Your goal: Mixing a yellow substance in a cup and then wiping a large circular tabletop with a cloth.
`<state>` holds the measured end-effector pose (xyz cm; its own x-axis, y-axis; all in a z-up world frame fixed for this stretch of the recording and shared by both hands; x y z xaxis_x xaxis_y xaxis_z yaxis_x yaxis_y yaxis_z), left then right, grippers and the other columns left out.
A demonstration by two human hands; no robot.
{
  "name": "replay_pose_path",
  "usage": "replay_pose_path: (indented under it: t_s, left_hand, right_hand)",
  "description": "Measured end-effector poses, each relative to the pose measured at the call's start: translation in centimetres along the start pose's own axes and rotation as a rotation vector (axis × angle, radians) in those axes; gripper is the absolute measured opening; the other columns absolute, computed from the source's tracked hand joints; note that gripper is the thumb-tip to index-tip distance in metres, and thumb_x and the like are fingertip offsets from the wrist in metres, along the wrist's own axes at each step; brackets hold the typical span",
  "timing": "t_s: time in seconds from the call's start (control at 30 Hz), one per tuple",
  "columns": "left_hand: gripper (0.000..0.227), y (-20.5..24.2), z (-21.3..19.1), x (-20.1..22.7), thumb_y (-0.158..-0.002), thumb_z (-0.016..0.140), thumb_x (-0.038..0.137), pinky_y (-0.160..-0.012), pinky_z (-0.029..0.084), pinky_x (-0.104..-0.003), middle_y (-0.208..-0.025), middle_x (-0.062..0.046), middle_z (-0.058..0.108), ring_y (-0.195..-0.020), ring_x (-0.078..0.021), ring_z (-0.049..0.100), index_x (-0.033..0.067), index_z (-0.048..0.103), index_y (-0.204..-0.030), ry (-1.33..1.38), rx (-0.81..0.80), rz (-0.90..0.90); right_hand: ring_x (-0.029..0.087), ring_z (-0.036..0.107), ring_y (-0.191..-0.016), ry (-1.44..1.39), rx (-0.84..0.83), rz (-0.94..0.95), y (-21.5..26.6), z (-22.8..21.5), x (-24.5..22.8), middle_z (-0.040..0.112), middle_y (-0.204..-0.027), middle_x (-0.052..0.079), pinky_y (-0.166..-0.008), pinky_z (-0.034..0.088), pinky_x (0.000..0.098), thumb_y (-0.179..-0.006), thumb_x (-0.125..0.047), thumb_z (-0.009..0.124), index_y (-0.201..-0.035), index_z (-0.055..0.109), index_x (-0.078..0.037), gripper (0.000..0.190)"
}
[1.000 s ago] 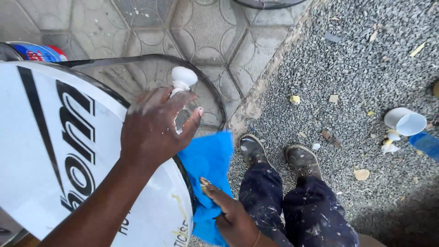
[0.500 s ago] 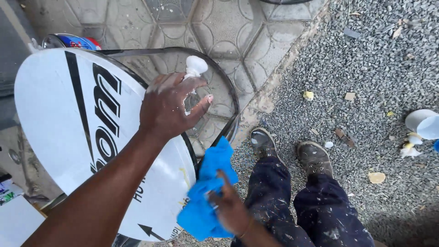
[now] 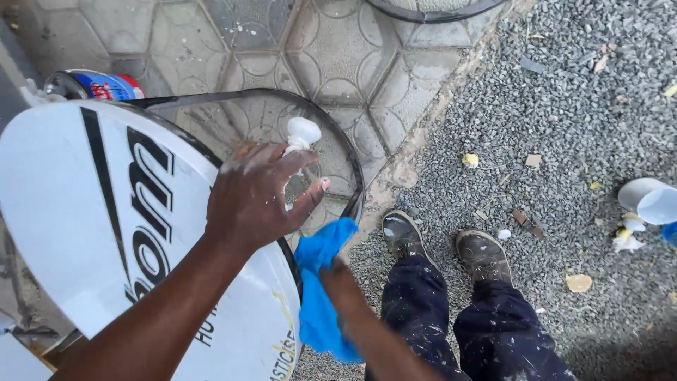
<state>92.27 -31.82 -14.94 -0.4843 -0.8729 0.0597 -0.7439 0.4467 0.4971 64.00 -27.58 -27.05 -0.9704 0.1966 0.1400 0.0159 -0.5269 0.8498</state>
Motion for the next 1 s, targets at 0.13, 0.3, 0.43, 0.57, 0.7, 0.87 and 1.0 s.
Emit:
replay_pose_path:
  t_s: [0.13, 0.3, 0.43, 0.57, 0.7, 0.87, 1.0]
  left_hand:
    - [0.039, 0.1, -0.3, 0.2, -0.089, 0.071, 0.042, -0.088, 0.05, -0.045, -0.098, -0.012, 0.072, -0.09, -0.0301, 0.067, 0.01, 0.077, -0.111, 0.022, 0.007, 0.033]
    - [0.044, 0.1, 0.6, -0.3, -0.085, 0.072, 0.043, -0.094, 0.049, -0.049, -0.089, -0.012, 0.068, -0.084, -0.0319, 0.065, 0.0098, 0.076, -0.114, 0.024, -0.067, 0.002]
    - [0.044, 0.1, 0.9, -0.5, -0.087, 0.072, 0.044, -0.088, 0.05, -0.047, -0.087, -0.011, 0.067, -0.082, -0.0298, 0.065, 0.0073, 0.077, -0.111, 0.023, -0.044, 0.023]
    - [0.044, 0.2, 1.4, -0.8, -0.086, 0.072, 0.046, -0.084, 0.05, -0.048, -0.088, -0.011, 0.068, -0.078, -0.0286, 0.065, 0.0095, 0.076, -0.11, 0.007, -0.073, 0.009]
    - [0.042, 0.0, 0.2, -0.4, -0.086, 0.073, 0.043, -0.086, 0.049, -0.047, -0.088, -0.012, 0.068, -0.086, -0.0305, 0.065, 0.0069, 0.076, -0.106, 0.066, -0.01, 0.041]
    - [0.046, 1.0, 1.0, -1.3, -0.086, 0.068, 0.05, -0.087, 0.052, -0.046, -0.103, -0.013, 0.073, -0.09, -0.0307, 0.069, 0.0124, 0.075, -0.113, -0.01, -0.024, 0.013]
    - [0.05, 1.3, 2.2, -1.9, -0.083, 0.066, 0.058, -0.085, 0.056, -0.044, -0.109, -0.006, 0.075, -0.103, -0.0306, 0.07, 0.0251, 0.073, -0.12, -0.032, -0.132, -0.112]
  right_hand:
    - [0.014, 0.061, -0.072, -0.346, 0.03, -0.079, 0.1, 1.3, 1.5, 0.076, -0.089, 0.011, -0.067, 0.051, 0.027, -0.095, -0.012, 0.055, -0.114, 0.077, -0.001, 0.032]
    - [0.026, 0.066, -0.077, -0.467, -0.061, -0.079, -7.0, -0.6, -0.8, 0.073, -0.093, 0.019, -0.071, 0.056, 0.0408, -0.092, -0.019, 0.06, -0.11, 0.072, 0.002, 0.03]
    - [0.033, 0.069, -0.08, -0.535, -0.131, -0.058, -18.7, -2.8, -1.4, 0.071, -0.095, 0.024, -0.073, 0.059, 0.0491, -0.09, -0.023, 0.063, -0.107, 0.068, 0.003, 0.032]
    - [0.031, 0.068, -0.095, -0.469, 0.072, -0.043, -29.2, -7.4, 1.2, 0.074, -0.108, 0.017, -0.087, 0.055, 0.0471, -0.085, -0.022, 0.063, -0.114, 0.073, -0.009, 0.033]
    - [0.029, 0.069, -0.092, -0.158, 0.188, -0.164, -25.7, -9.7, 2.2, 0.076, -0.106, 0.014, -0.085, 0.055, 0.0408, -0.089, -0.032, 0.065, -0.115, 0.076, -0.01, 0.036]
    - [0.036, 0.069, -0.089, 0.396, 0.191, -0.419, -13.1, -9.4, 0.1, 0.075, -0.102, 0.016, -0.083, 0.055, 0.0454, -0.085, -0.033, 0.065, -0.106, 0.074, -0.01, 0.032]
    - [0.041, 0.069, -0.086, 0.827, 0.251, -0.539, -3.1, -10.5, -0.4, 0.075, -0.099, 0.017, -0.08, 0.054, 0.0491, -0.083, -0.033, 0.065, -0.098, 0.072, -0.009, 0.03]
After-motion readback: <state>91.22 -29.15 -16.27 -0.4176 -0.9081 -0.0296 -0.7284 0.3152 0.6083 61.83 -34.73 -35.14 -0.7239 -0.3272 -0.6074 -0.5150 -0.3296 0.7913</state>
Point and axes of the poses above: each hand's wrist, its own y-axis away from the middle knuckle, its own z-axis out of the palm, x = y × z, the point moved 8 cm from there along -y, towards the middle knuckle
